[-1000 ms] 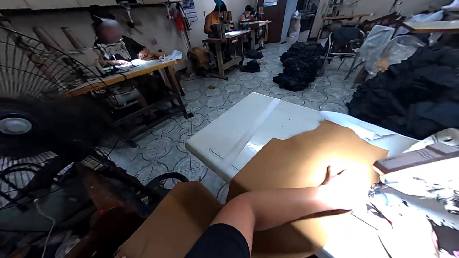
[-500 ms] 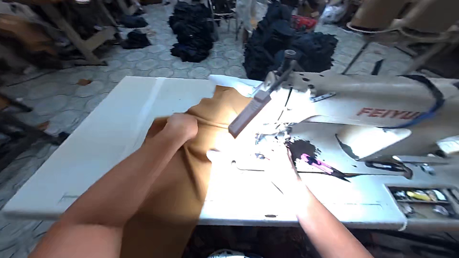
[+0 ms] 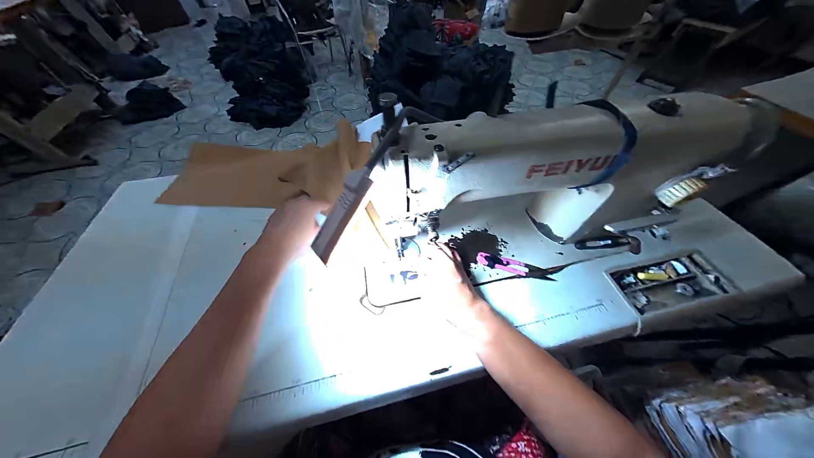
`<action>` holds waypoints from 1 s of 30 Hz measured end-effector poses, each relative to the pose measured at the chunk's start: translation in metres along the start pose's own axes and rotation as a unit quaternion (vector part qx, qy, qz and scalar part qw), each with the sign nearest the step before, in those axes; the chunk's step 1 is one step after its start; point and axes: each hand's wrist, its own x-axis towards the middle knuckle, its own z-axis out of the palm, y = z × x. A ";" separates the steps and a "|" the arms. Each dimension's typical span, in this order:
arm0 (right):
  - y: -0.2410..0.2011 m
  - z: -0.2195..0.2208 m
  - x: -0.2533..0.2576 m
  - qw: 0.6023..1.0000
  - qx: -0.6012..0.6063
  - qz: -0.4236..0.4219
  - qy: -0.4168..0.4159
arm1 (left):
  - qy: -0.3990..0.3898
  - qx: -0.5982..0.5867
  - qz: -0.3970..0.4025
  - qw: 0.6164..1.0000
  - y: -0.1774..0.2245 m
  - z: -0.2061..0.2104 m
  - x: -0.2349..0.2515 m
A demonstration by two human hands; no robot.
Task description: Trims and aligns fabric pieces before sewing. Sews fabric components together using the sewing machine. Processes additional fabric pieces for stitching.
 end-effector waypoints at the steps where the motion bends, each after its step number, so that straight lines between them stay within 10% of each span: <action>1: 0.000 -0.001 -0.001 0.999 0.017 -0.011 0.043 | 0.016 -0.006 0.013 1.000 0.001 0.005 -0.025; 5: -0.002 -0.021 -0.014 0.963 0.090 -0.065 0.245 | -0.027 -0.059 0.146 0.987 0.071 0.030 -0.092; 10: -0.007 -0.061 -0.064 0.914 0.124 -0.077 0.379 | 0.024 -0.115 0.416 0.902 0.142 0.108 -0.051; 18: 0.035 -0.118 -0.251 0.975 0.021 0.170 0.140 | -0.031 -0.023 0.328 0.944 0.192 0.123 -0.030; 24: 0.076 -0.079 -0.363 0.754 -0.034 0.621 -0.212 | 0.024 -0.071 0.268 0.961 0.155 0.119 -0.063; 30: 0.111 -0.009 -0.390 0.725 -0.026 0.678 -0.122 | -0.001 -0.265 0.167 0.950 0.102 0.105 -0.107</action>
